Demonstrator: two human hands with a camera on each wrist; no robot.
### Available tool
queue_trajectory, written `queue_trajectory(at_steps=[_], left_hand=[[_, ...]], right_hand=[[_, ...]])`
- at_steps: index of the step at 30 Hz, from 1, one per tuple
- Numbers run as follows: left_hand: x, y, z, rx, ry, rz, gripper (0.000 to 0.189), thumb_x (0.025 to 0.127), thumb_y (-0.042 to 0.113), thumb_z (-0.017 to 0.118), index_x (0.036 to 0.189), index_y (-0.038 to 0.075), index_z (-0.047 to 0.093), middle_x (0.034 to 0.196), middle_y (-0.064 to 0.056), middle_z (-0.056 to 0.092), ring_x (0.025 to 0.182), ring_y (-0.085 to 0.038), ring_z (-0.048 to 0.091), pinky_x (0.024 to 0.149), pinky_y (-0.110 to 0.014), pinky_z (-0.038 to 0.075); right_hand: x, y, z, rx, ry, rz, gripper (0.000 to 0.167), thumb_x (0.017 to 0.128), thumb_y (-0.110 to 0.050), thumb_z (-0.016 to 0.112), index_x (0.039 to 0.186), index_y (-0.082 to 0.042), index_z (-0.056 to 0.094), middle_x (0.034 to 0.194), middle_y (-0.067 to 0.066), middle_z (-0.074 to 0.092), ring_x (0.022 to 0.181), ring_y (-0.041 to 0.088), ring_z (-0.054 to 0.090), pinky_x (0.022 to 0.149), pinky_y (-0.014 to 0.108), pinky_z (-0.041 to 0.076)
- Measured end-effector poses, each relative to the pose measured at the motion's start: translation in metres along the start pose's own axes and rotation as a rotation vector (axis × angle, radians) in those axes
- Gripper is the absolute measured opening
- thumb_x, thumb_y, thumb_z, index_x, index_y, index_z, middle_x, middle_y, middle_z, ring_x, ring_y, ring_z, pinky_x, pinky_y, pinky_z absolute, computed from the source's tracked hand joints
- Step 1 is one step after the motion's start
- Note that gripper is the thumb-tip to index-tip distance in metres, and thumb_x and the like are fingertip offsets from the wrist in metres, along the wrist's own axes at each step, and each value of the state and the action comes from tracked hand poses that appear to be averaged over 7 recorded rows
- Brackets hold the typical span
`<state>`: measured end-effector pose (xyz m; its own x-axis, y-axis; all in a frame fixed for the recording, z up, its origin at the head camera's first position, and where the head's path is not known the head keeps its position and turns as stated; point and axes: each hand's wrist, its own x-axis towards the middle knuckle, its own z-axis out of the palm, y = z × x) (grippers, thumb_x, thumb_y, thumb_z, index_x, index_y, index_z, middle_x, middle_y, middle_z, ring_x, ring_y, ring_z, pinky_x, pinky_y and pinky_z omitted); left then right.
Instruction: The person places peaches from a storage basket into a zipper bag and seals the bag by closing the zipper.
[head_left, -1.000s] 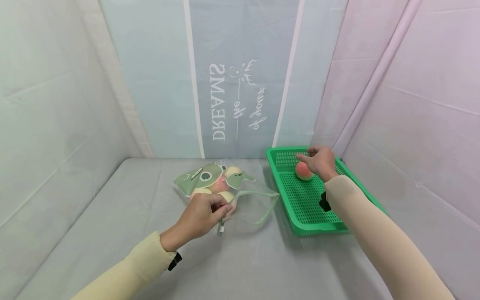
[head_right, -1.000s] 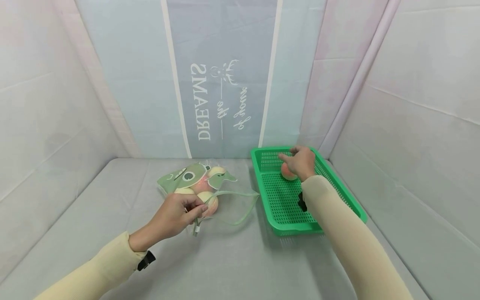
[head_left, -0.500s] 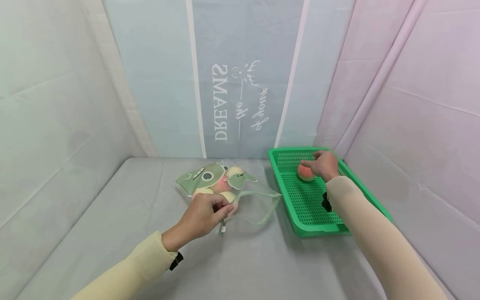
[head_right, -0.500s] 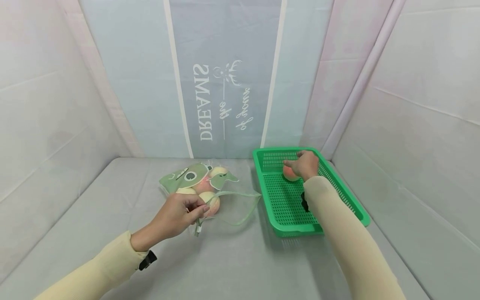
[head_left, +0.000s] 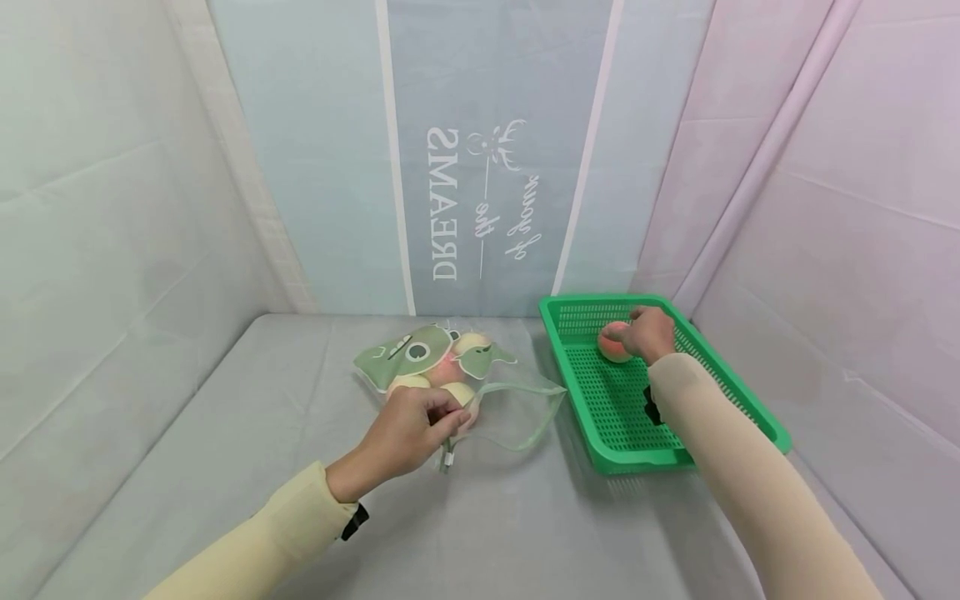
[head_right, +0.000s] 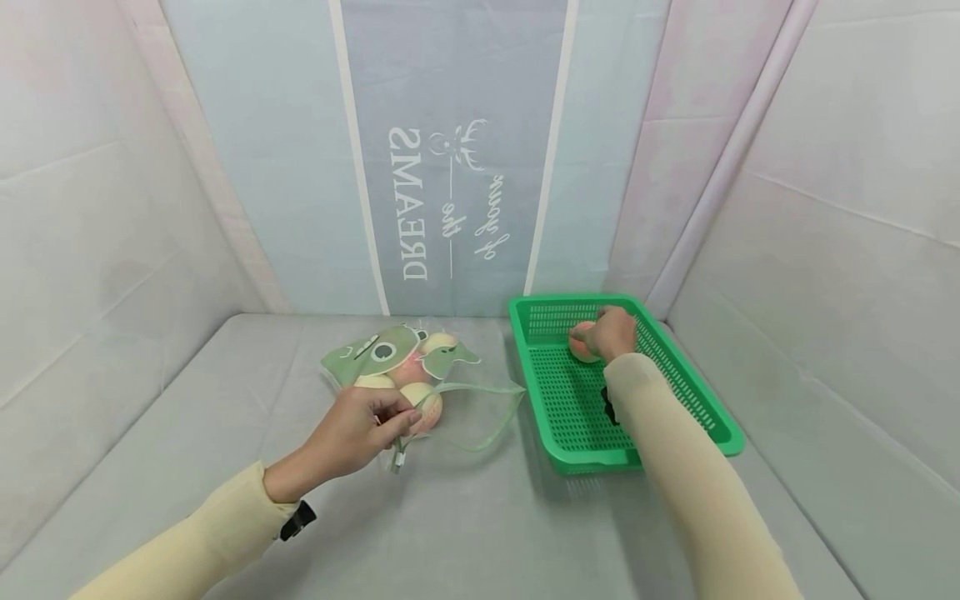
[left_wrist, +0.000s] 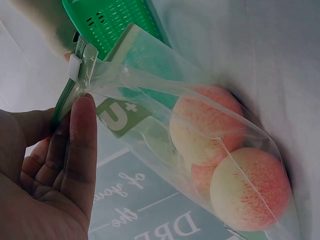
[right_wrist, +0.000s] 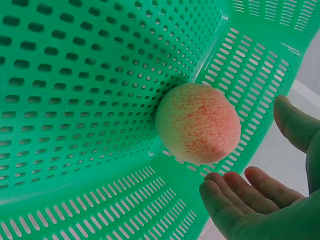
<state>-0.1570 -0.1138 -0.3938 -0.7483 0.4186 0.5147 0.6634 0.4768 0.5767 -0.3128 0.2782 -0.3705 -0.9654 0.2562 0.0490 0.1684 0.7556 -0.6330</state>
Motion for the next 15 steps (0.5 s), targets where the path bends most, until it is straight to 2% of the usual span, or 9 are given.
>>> queue_trajectory(at_steps=[6, 15], left_hand=[[-0.0004, 0.0006, -0.0011, -0.004, 0.006, -0.002, 0.026, 0.092, 0.01, 0.078, 0.07, 0.02, 0.07, 0.059, 0.014, 0.054, 0.053, 0.0, 0.046, 0.049, -0.019, 0.039], [0.0006, 0.0017, -0.003, 0.004, 0.006, 0.01, 0.027, 0.092, 0.01, 0.078, 0.069, 0.021, 0.069, 0.058, 0.015, 0.053, 0.053, 0.0, 0.045, 0.049, -0.019, 0.038]], right_hand=[[0.0028, 0.0022, 0.0007, -0.022, -0.006, 0.001, 0.076, 0.097, -0.035, 0.071, 0.153, 0.004, 0.039, 0.153, 0.032, 0.037, 0.139, 0.052, 0.034, 0.105, 0.061, 0.042], [0.0083, 0.0065, 0.0015, -0.112, -0.037, -0.013, 0.073, 0.097, -0.034, 0.07, 0.149, 0.009, 0.042, 0.152, 0.034, 0.039, 0.139, 0.053, 0.034, 0.106, 0.059, 0.043]])
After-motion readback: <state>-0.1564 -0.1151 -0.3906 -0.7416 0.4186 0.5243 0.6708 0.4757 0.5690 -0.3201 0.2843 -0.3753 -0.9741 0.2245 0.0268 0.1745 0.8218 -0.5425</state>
